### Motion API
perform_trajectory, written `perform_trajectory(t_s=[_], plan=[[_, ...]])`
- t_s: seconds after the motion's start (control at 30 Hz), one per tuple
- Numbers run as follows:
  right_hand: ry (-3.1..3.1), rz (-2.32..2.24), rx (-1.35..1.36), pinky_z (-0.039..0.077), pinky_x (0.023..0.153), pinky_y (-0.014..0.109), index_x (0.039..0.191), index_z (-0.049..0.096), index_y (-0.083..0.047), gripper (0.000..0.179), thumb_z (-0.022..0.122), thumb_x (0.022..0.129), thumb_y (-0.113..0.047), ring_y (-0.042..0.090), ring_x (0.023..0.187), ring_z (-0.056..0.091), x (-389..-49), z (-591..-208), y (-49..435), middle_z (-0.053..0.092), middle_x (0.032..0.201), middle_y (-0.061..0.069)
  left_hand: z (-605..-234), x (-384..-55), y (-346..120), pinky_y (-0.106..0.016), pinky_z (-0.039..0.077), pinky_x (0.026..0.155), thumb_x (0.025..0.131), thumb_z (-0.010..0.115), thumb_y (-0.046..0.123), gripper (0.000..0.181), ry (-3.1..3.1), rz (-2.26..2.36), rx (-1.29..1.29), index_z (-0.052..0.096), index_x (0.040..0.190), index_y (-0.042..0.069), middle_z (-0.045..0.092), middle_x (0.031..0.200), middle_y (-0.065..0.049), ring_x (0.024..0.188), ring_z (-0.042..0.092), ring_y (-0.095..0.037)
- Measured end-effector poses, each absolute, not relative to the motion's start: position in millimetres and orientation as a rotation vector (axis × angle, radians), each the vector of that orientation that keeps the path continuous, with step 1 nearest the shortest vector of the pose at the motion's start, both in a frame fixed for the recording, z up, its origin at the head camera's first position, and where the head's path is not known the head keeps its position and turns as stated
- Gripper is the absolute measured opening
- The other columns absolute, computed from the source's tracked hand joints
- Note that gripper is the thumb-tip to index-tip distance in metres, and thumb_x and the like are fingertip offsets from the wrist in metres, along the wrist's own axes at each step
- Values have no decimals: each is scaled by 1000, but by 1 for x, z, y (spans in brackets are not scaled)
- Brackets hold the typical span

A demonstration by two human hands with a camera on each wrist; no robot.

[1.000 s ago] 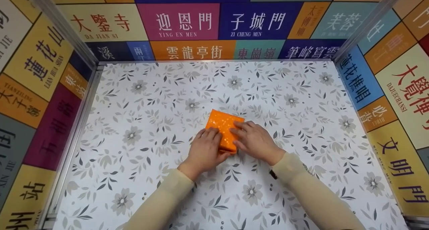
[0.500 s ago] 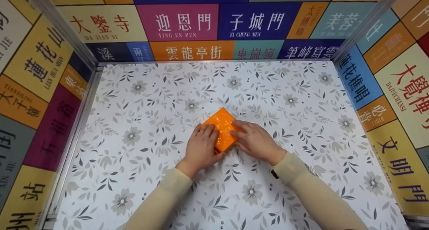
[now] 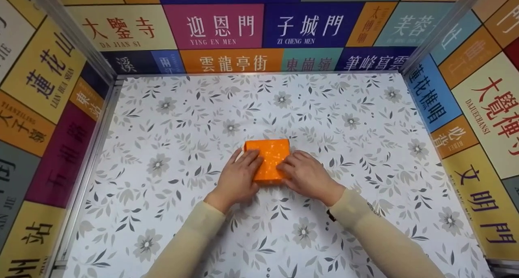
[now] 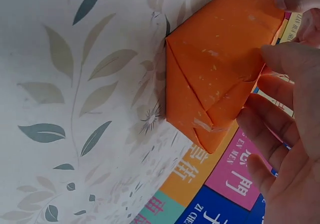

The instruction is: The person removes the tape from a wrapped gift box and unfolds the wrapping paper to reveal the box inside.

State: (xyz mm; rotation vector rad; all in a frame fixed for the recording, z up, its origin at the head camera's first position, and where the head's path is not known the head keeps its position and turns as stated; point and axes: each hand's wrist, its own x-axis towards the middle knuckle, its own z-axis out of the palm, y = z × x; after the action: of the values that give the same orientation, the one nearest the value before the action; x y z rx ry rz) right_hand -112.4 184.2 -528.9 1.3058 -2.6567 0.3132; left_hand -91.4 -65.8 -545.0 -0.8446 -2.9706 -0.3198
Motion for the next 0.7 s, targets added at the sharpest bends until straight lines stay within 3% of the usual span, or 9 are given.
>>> perform_trajectory(t_s=[0.17, 0.3, 0.47, 0.7], plan=[[-2754, 251, 1243, 40, 105, 44, 131, 64, -11, 49, 72, 90, -37, 29, 108, 56, -113, -524, 177, 60, 113, 8, -546, -92, -66, -44, 6, 121, 88, 68, 47, 72, -2992, -346, -847, 50, 146, 9, 42, 154, -8, 143, 35, -25], [-2839, 247, 1210, 43, 94, 40, 140, 59, -17, 53, 70, 92, -38, 24, 99, 51, -114, -521, 173, 55, 108, 5, -543, -92, -65, -47, 9, 120, 90, 67, 51, 72, -2997, -364, -851, 51, 146, 10, 42, 154, -8, 142, 36, -25], [-2886, 267, 1198, 40, 80, 37, 140, 61, -23, 48, 69, 93, -35, 21, 93, 44, -113, -522, 170, 48, 103, 2, -539, -94, -64, -48, 9, 120, 89, 71, 45, 69, -3011, -322, -871, 52, 146, 11, 44, 153, -7, 141, 38, -25], [-2785, 330, 1266, 42, 83, 39, 129, 69, -20, 35, 69, 94, -26, 25, 92, 48, -112, -528, 166, 52, 102, 5, -538, -93, -67, -48, 12, 120, 87, 73, 43, 66, -2987, -326, -860, 56, 142, 10, 49, 149, -7, 138, 43, -25]])
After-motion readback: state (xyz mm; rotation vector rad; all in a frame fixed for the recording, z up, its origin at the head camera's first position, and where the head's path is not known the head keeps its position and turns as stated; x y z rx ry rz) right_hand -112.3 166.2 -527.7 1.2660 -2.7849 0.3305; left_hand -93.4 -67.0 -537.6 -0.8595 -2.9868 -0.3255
